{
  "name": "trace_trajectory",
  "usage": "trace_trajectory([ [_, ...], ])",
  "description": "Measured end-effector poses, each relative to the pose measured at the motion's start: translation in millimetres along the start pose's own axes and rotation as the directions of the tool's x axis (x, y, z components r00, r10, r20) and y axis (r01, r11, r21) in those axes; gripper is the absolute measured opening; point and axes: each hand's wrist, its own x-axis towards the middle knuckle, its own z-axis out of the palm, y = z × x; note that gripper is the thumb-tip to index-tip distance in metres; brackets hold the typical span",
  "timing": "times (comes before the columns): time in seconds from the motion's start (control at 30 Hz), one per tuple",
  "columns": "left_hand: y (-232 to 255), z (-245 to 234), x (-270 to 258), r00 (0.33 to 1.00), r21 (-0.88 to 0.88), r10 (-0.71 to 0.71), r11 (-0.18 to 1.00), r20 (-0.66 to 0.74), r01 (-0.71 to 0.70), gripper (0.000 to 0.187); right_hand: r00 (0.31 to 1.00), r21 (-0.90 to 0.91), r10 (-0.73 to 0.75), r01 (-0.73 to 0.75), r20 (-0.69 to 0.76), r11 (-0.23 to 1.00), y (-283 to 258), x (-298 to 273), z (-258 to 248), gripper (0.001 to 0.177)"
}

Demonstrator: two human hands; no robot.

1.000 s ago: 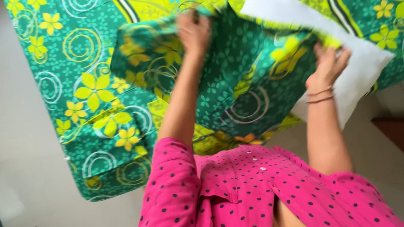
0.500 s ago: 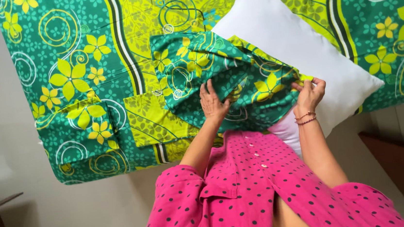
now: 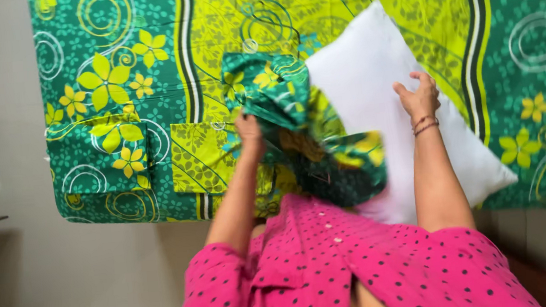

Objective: The person places a white pillow on a bed, unfolds a green and yellow patterned pillowcase, and inserts the pillow into the case. They adjust the corners and smooth the fabric to fit the pillowcase around the pillow.

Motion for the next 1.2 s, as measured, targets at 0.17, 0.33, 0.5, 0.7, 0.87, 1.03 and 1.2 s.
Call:
trace_trajectory([
  [0.17, 124, -68, 21, 0.976, -0.091, 0.189, 0.980, 0.111, -0.179, 0.027, 0.991, -0.041, -0.058, 0.064, 0.121, 0.997, -40, 61, 25, 0.125],
  [0.33, 269, -135, 23, 0.983, -0.235, 0.186, 0.955, -0.010, -0.183, 0.017, 0.969, 0.022, -0.043, 0.039, 0.242, 0.999, -68, 54, 49, 0.147],
  [0.5, 317, -147, 35, 0.943, -0.046, 0.329, 0.942, -0.057, -0.331, 0.022, 0.987, 0.045, -0.112, 0.107, 0.112, 0.993, -72, 24, 56, 0.080],
  [0.7, 238, -100, 80, 0.964, -0.037, 0.262, 0.965, 0.049, -0.260, 0.022, 0.918, 0.813, -0.390, 0.172, 0.073, 0.556, -47, -24, -20, 0.018],
  [0.87, 123, -9, 87, 0.918, -0.068, 0.114, 0.993, 0.380, -0.095, 0.025, 0.917, 0.822, -0.398, 0.247, -0.028, 0.513, -41, -60, -112, 0.024],
  [1.03, 120, 75, -81, 0.674, -0.310, 0.135, 0.939, 0.726, 0.146, 0.025, 0.871, 0.800, -0.463, 0.394, -0.167, 0.452, -84, -84, -167, 0.030],
  [1.2, 161, 16, -138, 0.614, -0.348, 0.084, 0.880, 0.784, 0.324, 0.026, 0.763, 0.721, -0.620, 0.533, -0.183, 0.443, -167, -113, -184, 0.036],
])
